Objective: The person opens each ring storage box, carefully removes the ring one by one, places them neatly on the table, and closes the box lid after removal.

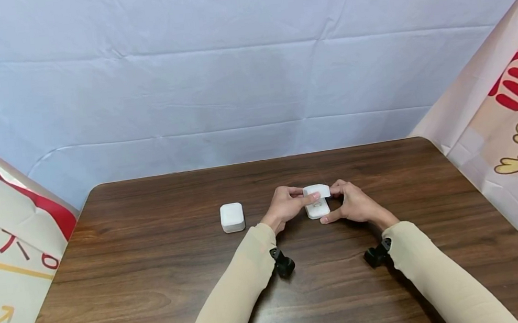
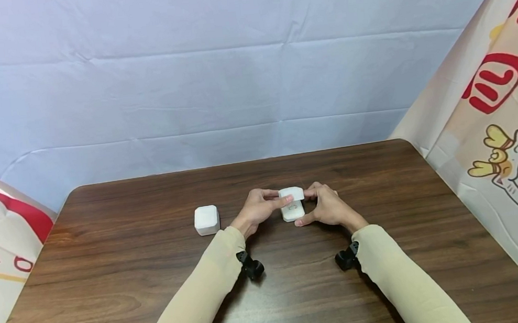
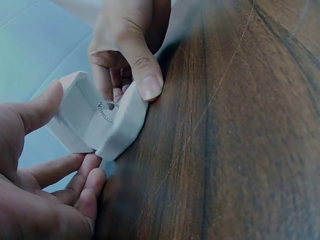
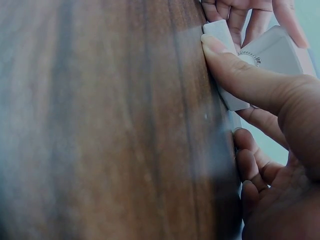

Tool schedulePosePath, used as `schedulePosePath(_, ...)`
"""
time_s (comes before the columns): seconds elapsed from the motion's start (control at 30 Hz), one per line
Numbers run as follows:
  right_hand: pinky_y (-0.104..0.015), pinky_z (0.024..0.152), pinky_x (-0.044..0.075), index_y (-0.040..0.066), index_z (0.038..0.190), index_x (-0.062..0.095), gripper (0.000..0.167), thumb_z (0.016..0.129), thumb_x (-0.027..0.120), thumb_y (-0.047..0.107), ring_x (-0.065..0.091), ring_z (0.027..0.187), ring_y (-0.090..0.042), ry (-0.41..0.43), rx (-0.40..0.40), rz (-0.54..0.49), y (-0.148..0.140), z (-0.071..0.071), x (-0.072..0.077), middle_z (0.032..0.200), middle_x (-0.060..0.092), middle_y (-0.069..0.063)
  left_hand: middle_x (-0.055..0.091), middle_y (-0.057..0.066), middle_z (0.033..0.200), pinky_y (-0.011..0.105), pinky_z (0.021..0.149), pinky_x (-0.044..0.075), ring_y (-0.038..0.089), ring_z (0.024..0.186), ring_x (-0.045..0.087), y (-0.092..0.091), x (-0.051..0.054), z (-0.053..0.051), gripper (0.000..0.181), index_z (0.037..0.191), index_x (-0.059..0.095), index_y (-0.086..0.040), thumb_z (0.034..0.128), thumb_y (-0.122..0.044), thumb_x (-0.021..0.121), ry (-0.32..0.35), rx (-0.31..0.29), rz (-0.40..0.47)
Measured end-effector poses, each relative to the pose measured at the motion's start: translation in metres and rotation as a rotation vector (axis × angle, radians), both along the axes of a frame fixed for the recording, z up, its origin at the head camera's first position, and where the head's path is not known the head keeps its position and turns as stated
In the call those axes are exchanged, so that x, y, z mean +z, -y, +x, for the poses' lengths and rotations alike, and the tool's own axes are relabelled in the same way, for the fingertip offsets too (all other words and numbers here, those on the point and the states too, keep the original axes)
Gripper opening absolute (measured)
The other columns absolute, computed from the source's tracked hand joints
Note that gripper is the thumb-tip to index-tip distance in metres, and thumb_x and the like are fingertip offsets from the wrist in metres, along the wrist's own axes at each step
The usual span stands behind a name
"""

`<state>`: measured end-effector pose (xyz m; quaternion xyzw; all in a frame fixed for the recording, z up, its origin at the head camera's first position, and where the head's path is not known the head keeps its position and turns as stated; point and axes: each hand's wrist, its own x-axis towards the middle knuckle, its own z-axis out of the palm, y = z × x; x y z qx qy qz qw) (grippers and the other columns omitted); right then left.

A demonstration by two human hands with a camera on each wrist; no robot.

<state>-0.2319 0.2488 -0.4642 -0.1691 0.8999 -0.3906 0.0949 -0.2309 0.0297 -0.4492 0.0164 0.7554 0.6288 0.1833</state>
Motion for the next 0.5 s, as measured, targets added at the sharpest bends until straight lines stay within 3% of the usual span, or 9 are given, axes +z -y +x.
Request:
schedulePosePath(0.17, -0.047, 0.093, 0.042, 0.006, 0.12, 0.074, 0.058, 0.069, 0.096, 0.024, 0.052, 0.104, -0.028, 0.013, -0.002, -0.001, 0.0005, -0.0003, 0.0003, 0.111, 0.057, -0.011, 0.061, 0.012, 0.134, 0.041, 0.101, 0.047, 0.028, 0.125, 0.056, -0.0016, 0.0007, 0.0002, 0.062, 0.131, 0.064, 0.002, 0.0882, -0.039, 0.081, 0.023, 0.028, 0.0)
schedulePosePath(0.5, -0.047, 0.09, 0.043, 0.002, 0.119, 0.074, 0.057, 0.07, 0.096, 0.022, 0.053, 0.102, -0.03, 0.008, 0.002, 0.0, -0.0003, -0.0001, -0.0001, 0.111, 0.057, -0.014, 0.06, 0.011, 0.133, 0.043, 0.101, 0.046, 0.028, 0.123, 0.056, -0.0029, 0.0033, -0.0005, 0.064, 0.13, 0.064, 0.002, 0.09, -0.045, 0.077, 0.055, 0.038, -0.006)
